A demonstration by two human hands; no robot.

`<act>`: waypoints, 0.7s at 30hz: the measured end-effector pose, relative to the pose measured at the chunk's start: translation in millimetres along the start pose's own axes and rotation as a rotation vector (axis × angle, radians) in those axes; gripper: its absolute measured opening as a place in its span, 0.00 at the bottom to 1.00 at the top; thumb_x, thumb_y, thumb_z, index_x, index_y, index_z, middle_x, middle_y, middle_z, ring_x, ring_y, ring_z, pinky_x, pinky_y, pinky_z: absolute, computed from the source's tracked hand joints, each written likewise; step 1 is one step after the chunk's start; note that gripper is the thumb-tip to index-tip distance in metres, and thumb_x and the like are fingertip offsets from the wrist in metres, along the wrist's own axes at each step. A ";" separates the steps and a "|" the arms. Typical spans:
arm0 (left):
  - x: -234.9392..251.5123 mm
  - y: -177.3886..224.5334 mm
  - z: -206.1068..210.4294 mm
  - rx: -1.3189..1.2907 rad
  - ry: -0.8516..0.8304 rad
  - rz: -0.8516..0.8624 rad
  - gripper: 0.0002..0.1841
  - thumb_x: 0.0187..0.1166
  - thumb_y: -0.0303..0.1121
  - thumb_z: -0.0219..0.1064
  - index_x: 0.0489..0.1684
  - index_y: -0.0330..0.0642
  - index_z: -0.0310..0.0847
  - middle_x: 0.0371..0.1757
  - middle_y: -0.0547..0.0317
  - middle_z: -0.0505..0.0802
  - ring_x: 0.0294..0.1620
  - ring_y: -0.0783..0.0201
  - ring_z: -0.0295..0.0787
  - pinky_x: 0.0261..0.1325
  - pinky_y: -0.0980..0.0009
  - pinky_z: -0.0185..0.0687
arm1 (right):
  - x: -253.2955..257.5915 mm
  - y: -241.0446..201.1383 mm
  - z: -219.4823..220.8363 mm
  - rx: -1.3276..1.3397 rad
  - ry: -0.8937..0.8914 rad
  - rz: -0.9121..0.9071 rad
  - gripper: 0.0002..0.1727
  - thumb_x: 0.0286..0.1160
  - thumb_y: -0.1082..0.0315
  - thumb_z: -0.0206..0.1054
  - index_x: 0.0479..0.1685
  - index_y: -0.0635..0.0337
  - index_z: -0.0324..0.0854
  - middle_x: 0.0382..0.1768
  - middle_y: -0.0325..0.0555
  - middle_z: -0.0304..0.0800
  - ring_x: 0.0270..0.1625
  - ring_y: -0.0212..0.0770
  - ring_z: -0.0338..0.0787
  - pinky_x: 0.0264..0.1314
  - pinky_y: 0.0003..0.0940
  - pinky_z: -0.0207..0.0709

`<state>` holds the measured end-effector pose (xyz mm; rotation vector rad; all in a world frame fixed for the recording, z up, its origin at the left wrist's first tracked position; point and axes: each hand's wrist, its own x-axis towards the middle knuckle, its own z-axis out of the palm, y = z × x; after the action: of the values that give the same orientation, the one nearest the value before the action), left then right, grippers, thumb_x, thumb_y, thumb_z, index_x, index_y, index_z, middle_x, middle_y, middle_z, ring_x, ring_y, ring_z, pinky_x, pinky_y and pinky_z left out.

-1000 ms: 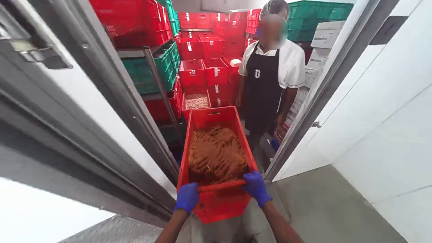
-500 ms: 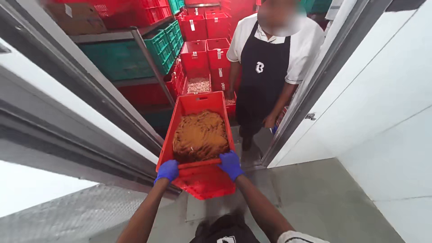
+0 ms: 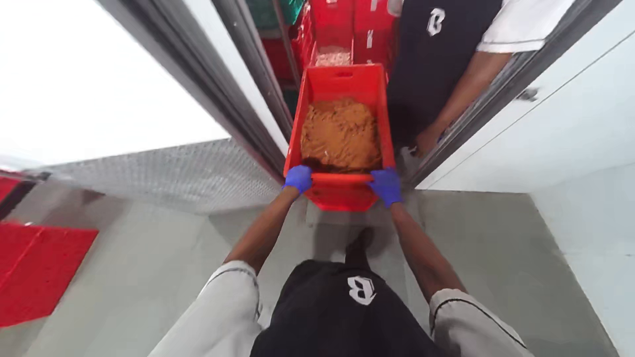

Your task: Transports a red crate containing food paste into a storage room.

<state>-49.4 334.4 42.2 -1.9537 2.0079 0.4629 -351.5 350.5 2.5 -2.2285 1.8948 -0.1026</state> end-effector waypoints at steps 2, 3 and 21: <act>-14.8 -2.0 8.9 -0.019 0.011 0.012 0.17 0.73 0.37 0.68 0.55 0.37 0.88 0.60 0.34 0.91 0.66 0.33 0.87 0.62 0.29 0.80 | -18.5 -9.6 -3.7 -0.021 -0.024 0.047 0.29 0.75 0.39 0.68 0.48 0.59 0.89 0.50 0.58 0.94 0.65 0.63 0.87 0.74 0.63 0.71; -22.6 -4.3 14.3 -0.020 0.017 0.021 0.17 0.73 0.37 0.69 0.54 0.36 0.89 0.60 0.34 0.91 0.66 0.33 0.87 0.61 0.29 0.80 | -28.2 -14.7 -3.1 -0.033 -0.030 0.059 0.29 0.75 0.39 0.68 0.49 0.60 0.89 0.51 0.58 0.94 0.66 0.63 0.87 0.74 0.64 0.71; -142.1 -12.8 70.6 0.015 -0.050 0.029 0.17 0.73 0.39 0.69 0.50 0.36 0.90 0.60 0.38 0.93 0.65 0.40 0.90 0.63 0.37 0.85 | -180.2 -44.6 45.4 0.044 0.055 0.028 0.38 0.72 0.60 0.72 0.88 0.45 0.67 0.81 0.51 0.75 0.87 0.53 0.67 0.94 0.56 0.46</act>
<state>-33.1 492.7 39.3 -1.8879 2.0050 0.4969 -330.1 539.4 -17.2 -2.1915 1.9320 -0.2013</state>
